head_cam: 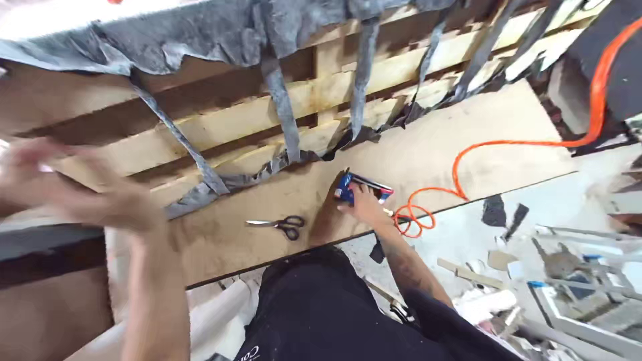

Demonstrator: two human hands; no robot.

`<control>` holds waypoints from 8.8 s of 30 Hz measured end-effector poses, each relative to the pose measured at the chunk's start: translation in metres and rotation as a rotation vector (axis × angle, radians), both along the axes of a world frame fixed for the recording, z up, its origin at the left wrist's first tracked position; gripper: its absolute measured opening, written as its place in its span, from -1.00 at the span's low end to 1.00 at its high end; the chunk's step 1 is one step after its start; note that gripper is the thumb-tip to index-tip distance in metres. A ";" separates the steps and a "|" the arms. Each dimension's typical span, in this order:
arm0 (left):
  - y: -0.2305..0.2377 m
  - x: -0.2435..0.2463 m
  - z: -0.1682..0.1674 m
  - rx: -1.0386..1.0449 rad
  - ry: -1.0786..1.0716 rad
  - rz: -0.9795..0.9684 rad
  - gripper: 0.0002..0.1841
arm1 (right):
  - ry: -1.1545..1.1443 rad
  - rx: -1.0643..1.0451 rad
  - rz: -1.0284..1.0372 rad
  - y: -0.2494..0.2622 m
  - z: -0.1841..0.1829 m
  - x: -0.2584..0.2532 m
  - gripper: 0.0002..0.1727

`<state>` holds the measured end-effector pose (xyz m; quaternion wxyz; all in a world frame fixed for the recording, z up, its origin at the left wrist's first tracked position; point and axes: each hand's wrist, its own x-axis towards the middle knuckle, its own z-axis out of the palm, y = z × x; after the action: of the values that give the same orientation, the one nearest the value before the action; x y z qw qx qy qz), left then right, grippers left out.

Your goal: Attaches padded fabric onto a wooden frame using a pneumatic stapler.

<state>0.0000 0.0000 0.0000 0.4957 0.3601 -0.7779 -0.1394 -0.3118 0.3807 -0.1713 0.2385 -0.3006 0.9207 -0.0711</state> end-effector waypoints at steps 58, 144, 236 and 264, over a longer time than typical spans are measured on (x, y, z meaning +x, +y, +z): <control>0.261 -0.450 -0.181 0.104 -0.667 -0.780 -0.69 | -0.031 -0.696 0.788 0.007 0.002 -0.322 -0.83; 0.233 -0.565 -0.209 0.225 -0.387 -0.984 -0.65 | 0.082 -0.363 -0.242 0.094 0.053 -0.212 -0.63; 0.265 -0.648 -0.187 0.403 -0.359 -0.809 -0.68 | -0.148 -0.345 -0.109 0.130 0.050 -0.336 -0.66; 0.332 -0.808 -0.203 0.344 -0.606 -1.162 -0.76 | -0.034 -0.298 -0.113 0.181 0.050 -0.436 -0.65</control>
<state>-0.8077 0.3316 -0.2029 0.0359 -0.0198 -0.9164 -0.3980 -0.7477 0.5617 -0.1214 0.2026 -0.2794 0.9111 -0.2253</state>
